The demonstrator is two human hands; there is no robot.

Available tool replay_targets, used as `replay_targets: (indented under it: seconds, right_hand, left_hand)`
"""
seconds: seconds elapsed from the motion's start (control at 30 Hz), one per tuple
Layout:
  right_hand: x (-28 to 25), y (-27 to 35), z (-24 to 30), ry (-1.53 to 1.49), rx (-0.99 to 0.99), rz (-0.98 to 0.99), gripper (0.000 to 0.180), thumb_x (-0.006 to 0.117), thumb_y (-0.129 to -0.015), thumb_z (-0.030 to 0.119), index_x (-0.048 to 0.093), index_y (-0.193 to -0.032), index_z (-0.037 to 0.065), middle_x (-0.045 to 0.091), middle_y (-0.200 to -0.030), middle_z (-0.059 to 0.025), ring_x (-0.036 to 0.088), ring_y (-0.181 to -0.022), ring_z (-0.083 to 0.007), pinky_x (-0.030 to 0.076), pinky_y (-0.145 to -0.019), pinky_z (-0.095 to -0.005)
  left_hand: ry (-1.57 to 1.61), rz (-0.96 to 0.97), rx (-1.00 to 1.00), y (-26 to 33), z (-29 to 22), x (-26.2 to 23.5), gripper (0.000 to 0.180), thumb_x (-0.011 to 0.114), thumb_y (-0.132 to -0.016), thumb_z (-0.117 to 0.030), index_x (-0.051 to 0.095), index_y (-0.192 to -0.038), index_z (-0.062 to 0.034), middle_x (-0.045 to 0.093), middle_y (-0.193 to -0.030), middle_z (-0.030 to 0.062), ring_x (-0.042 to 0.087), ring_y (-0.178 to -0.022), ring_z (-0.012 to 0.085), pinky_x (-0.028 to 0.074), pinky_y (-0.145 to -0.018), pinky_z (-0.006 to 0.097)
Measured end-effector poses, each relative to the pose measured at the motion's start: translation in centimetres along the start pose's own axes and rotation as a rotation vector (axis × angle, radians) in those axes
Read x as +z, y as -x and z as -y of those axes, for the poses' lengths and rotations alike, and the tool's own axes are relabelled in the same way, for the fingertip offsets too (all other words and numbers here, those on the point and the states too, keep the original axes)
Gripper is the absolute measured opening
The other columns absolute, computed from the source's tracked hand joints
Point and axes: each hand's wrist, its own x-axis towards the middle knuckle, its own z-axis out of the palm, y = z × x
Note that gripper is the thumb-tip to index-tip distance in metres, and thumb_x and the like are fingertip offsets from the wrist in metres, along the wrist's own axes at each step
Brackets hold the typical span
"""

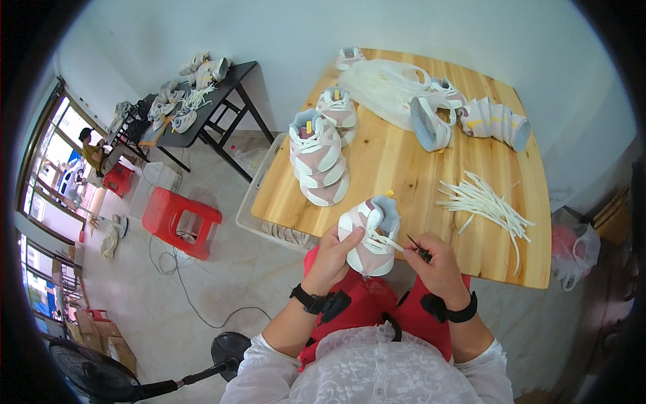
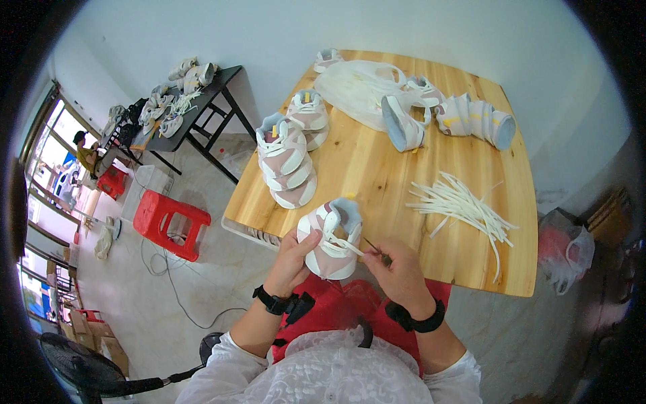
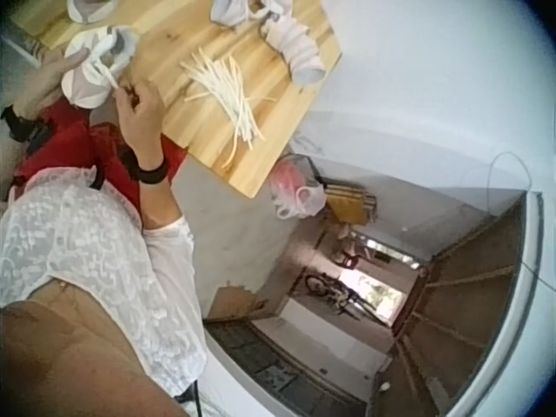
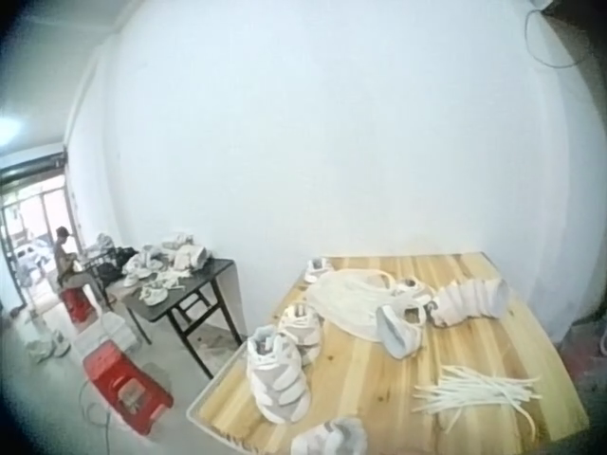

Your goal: Lacing shoe uppers with plastic strips using a small manual tool.

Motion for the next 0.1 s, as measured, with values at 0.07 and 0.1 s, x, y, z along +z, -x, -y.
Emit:
replay_targets:
  seconds: [0.07,0.1]
  right_hand:
    - [0.12,-0.2,-0.72,0.083,-0.08,-0.045,0.012,0.062,-0.08,0.011,0.061,-0.083,-0.001,0.059,-0.08,-0.0142,0.058,-0.072,-0.023,0.043,-0.06,-0.0314]
    - [0.02,-0.27,-0.56,0.094,-0.029,-0.031,0.014,0.063,-0.08,0.013,0.062,-0.085,0.0,0.06,-0.085,-0.0142,0.058,-0.074,-0.0238,0.044,-0.063,-0.0334]
  left_hand:
    - [-0.074,0.015,0.015,-0.25,0.06,-0.06,0.038,0.061,-0.088,-0.013,0.049,-0.122,0.0009,0.059,-0.115,0.009,0.057,-0.103,0.0158,0.045,-0.09,0.032]
    - [-0.096,-0.009,0.005,-0.27,0.11,-0.1,0.04,0.062,-0.087,-0.015,0.049,-0.121,0.0008,0.059,-0.115,0.0088,0.057,-0.103,0.0162,0.044,-0.091,0.034]
